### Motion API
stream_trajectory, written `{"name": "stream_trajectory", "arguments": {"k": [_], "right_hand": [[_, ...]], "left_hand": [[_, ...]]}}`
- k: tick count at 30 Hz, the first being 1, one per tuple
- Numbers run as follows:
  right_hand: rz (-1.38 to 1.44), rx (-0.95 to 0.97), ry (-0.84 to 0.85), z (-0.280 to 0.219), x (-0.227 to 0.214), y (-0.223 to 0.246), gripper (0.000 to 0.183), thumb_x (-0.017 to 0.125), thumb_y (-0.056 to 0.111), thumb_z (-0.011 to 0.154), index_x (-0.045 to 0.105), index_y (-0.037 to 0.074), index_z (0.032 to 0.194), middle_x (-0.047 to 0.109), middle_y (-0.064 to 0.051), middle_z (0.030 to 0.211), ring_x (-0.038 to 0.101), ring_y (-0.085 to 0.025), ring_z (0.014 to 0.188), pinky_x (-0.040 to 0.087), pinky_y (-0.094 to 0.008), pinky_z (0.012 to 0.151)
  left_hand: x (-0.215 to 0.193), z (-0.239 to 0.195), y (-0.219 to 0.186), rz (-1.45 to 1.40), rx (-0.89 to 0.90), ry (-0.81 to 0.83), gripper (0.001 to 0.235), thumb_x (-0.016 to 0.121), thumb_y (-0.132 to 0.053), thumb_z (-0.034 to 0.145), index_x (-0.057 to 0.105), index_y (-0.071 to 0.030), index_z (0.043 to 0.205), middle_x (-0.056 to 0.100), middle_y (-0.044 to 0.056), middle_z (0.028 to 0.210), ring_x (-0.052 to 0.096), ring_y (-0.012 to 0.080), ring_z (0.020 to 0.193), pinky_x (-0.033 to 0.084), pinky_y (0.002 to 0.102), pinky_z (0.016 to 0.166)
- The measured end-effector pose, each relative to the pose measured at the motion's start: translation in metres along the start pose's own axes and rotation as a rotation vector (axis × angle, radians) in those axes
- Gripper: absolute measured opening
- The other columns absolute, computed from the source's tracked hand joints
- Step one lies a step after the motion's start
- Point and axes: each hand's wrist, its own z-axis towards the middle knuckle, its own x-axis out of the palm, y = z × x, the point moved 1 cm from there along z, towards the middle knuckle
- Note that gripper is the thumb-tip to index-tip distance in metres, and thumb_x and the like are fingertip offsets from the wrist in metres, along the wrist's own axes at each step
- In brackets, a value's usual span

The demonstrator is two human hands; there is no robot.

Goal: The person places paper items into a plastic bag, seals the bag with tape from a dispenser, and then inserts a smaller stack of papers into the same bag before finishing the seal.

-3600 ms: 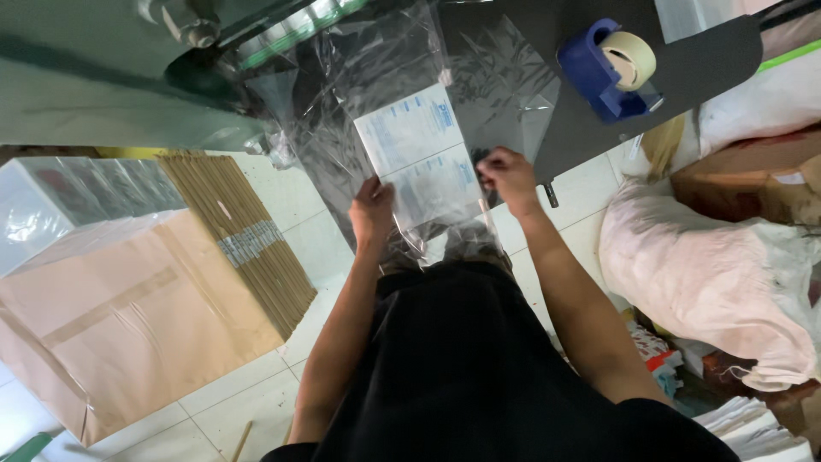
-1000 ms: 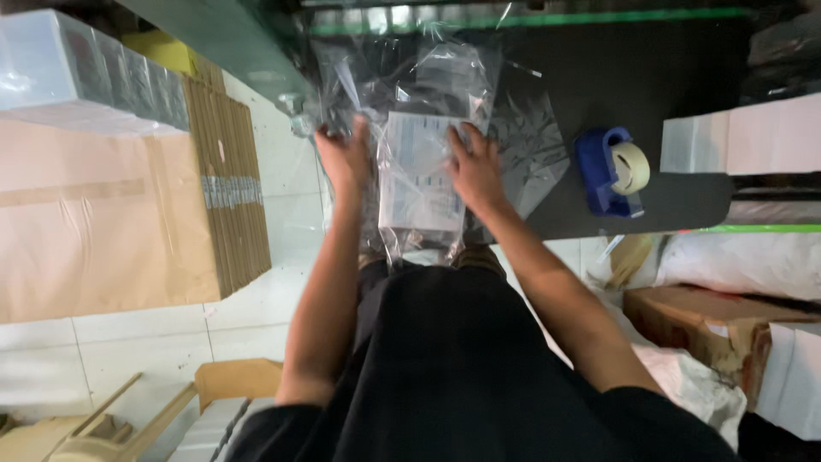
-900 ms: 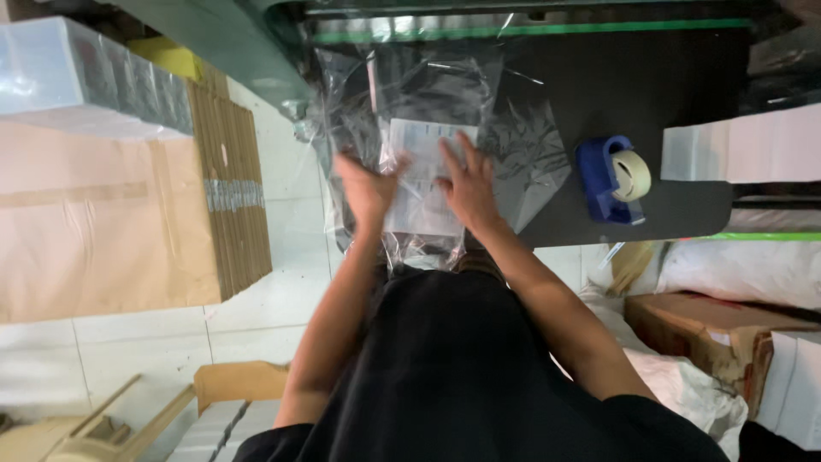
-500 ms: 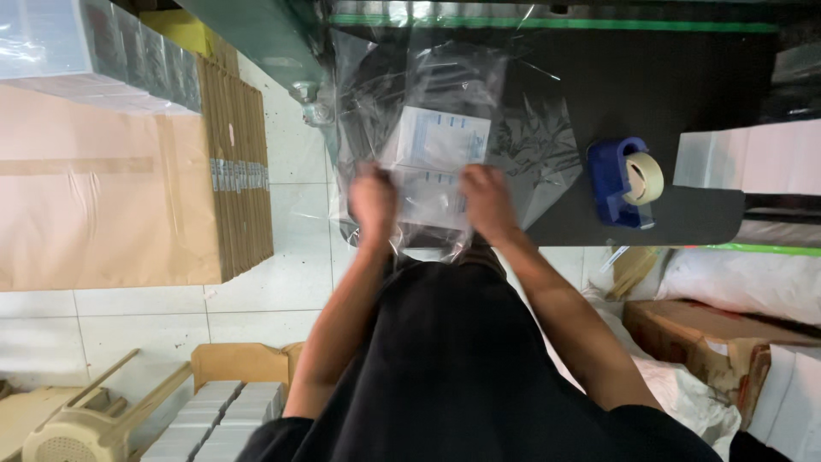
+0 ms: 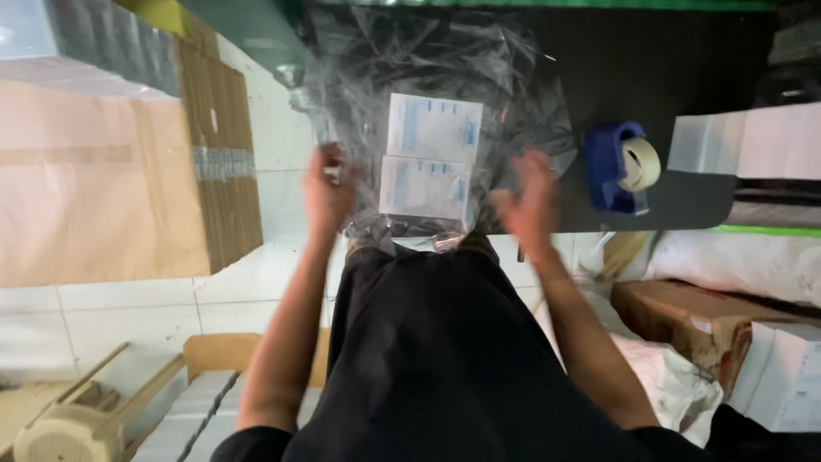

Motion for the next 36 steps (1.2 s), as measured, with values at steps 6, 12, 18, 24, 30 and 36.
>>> {"name": "stream_trajectory", "arguments": {"k": [6, 12, 18, 24, 30, 36], "right_hand": [[-0.23, -0.414, 0.367, -0.001, 0.077, -0.008, 0.032, 0.081, 0.018, 0.081, 0.069, 0.014, 0.11, 0.043, -0.012, 0.158, 0.05, -0.046, 0.133, 0.042, -0.056, 0.11], [-0.33, -0.143, 0.11, -0.034, -0.024, -0.057, 0.015, 0.083, 0.013, 0.09, 0.068, 0.011, 0.094, 0.061, -0.009, 0.139, 0.058, -0.033, 0.125, 0.046, -0.045, 0.104], [-0.283, 0.237, 0.158, -0.068, -0.075, -0.104, 0.01, 0.068, 0.012, 0.103, 0.074, 0.016, 0.111, 0.075, -0.009, 0.111, 0.071, -0.033, 0.099, 0.054, -0.044, 0.088], [-0.311, 0.01, 0.117, -0.002, -0.009, -0.016, 0.092, 0.093, 0.043, 0.074, 0.053, 0.019, 0.153, 0.037, -0.015, 0.16, 0.033, -0.035, 0.148, 0.023, -0.049, 0.117], [-0.433, 0.337, 0.26, -0.044, -0.01, -0.192, 0.036, 0.079, 0.027, 0.094, 0.072, 0.015, 0.127, 0.077, -0.013, 0.107, 0.074, -0.038, 0.096, 0.056, -0.048, 0.086], [-0.157, 0.764, 0.202, -0.024, -0.017, -0.153, 0.065, 0.082, 0.053, 0.092, 0.055, 0.019, 0.14, 0.074, -0.008, 0.113, 0.073, -0.028, 0.068, 0.062, -0.037, 0.051]], "left_hand": [[0.047, -0.017, 0.026, 0.065, -0.179, 0.004, 0.043, 0.07, -0.028, 0.098, 0.052, -0.006, 0.131, 0.065, 0.025, 0.124, 0.064, 0.051, 0.114, 0.054, 0.063, 0.093], [0.014, -0.031, 0.079, 0.476, -0.343, -0.14, 0.072, 0.083, -0.028, 0.083, 0.045, -0.017, 0.144, 0.044, 0.014, 0.147, 0.047, 0.045, 0.13, 0.048, 0.065, 0.1], [-0.015, -0.034, 0.143, 0.339, -0.52, -0.165, 0.101, 0.094, -0.041, 0.07, 0.038, -0.01, 0.148, 0.048, 0.018, 0.143, 0.051, 0.0414, 0.135, 0.045, 0.06, 0.109], [-0.009, -0.027, 0.046, 0.367, -0.309, -0.126, 0.082, 0.087, -0.026, 0.083, 0.044, -0.003, 0.147, 0.039, 0.024, 0.15, 0.041, 0.0495, 0.14, 0.038, 0.068, 0.112], [-0.014, -0.031, 0.089, 0.37, -0.501, -0.237, 0.1, 0.092, -0.043, 0.077, 0.037, -0.008, 0.152, 0.032, 0.022, 0.155, 0.036, 0.0493, 0.143, 0.033, 0.063, 0.121], [-0.033, -0.071, 0.024, -0.414, -1.105, 0.164, 0.086, 0.039, -0.058, 0.099, 0.003, -0.021, 0.167, 0.004, 0.001, 0.175, -0.008, 0.0406, 0.16, -0.003, 0.081, 0.114]]}}
